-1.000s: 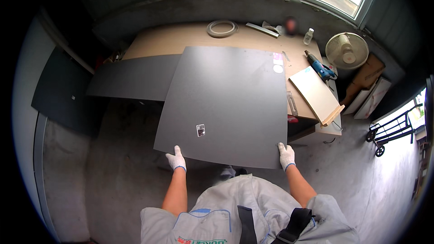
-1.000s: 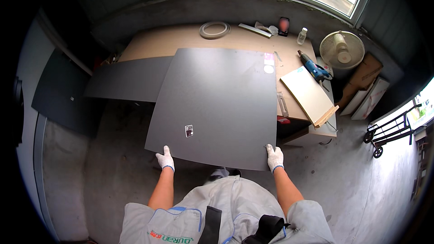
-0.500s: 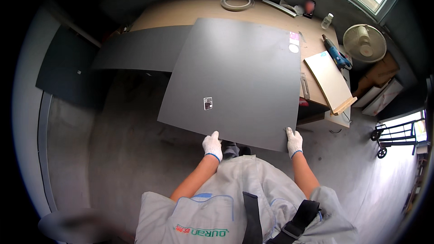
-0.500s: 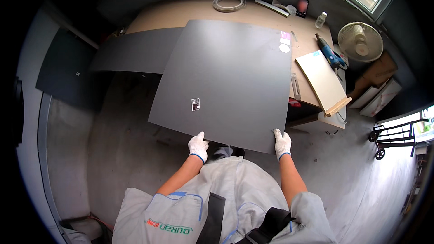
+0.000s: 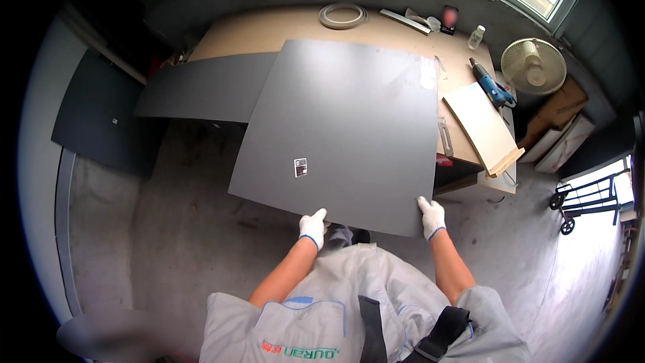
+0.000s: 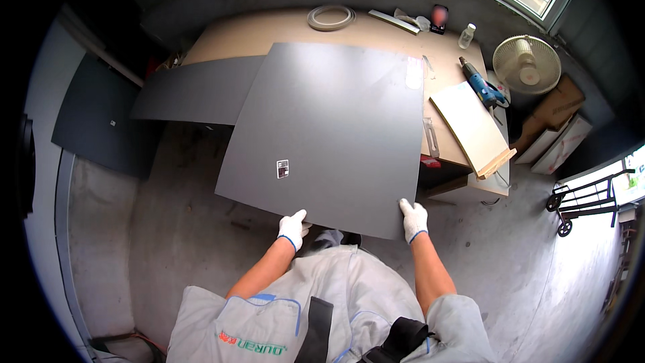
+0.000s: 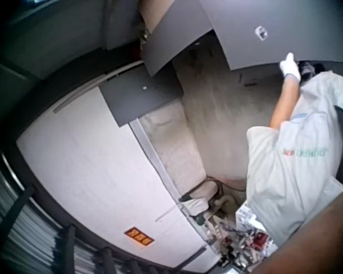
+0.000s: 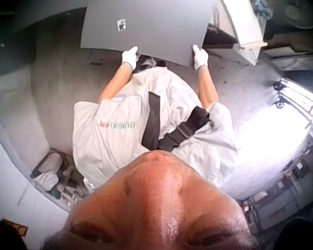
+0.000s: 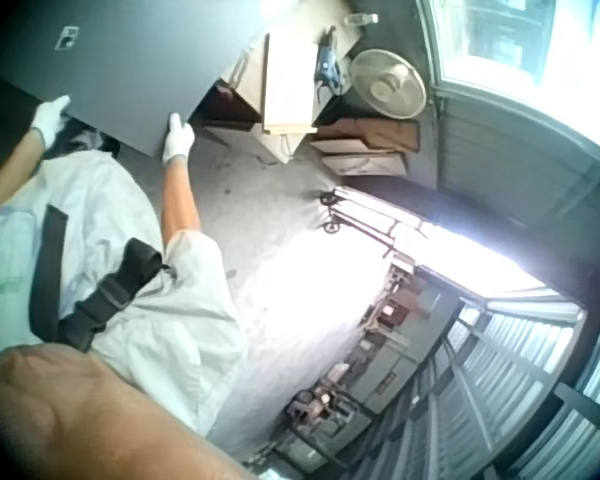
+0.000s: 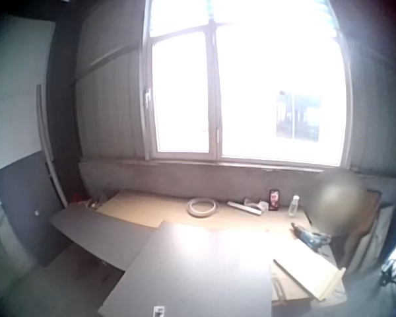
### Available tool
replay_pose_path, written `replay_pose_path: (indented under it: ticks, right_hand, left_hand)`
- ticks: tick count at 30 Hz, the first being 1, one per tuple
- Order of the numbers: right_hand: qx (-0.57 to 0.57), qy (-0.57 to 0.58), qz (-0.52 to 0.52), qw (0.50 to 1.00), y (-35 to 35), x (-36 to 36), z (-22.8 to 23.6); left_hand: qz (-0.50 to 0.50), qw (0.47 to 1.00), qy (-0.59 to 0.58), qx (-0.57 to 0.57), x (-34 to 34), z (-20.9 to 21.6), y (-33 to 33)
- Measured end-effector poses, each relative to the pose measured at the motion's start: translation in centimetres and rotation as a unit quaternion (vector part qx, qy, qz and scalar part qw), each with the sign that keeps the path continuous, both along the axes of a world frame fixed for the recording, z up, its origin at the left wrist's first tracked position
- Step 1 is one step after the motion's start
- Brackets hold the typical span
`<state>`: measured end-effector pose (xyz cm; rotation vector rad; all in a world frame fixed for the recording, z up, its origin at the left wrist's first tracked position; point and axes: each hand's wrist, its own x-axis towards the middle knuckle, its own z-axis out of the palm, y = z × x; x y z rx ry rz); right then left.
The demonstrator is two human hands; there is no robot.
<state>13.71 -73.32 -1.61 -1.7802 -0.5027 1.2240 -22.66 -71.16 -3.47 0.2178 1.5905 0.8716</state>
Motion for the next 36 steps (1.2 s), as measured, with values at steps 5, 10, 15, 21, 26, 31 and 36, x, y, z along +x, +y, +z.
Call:
replay_pose_path:
  ticks: [5,10,15,21,26,31,36]
  right_hand:
    - [-0.053,0.041,0.062,0.996,-3.5,-7.2,3.9]
    - [-0.072,0.222,0.105,0.967,-5.7,-13.2,7.1]
    - [-0.217,0.209,0.219,0.928,-7.2,-20.5,9.5]
    - [-0.235,0.260,0.322,0.879,-11.7,-31.4,6.3]
    - [-0.220,0.346,0.366,0.835,-14.4,-36.7,2.9]
    - [-0.043,0.135,0.481,0.865,-10.0,-35.7,6.6]
    - [0.158,-0.430,0.288,0.841,-3.5,-24.5,6.0]
  left_hand:
    - [0.080,0.991,0.094,0.051,-5.9,-1.7,0.1]
    - [0.105,0.983,0.137,0.064,-10.5,1.7,-0.4]
    - [0.067,0.995,0.048,0.047,-11.3,3.5,-7.7]
    - [0.136,0.990,-0.003,0.038,-17.2,0.8,-18.1]
    - [0.109,0.991,0.068,0.025,-26.0,-1.4,-19.0]
    - [0.054,0.983,0.172,0.021,-39.8,-5.6,-19.5]
    - [0.032,0.970,0.236,0.043,-46.5,-3.3,-17.2]
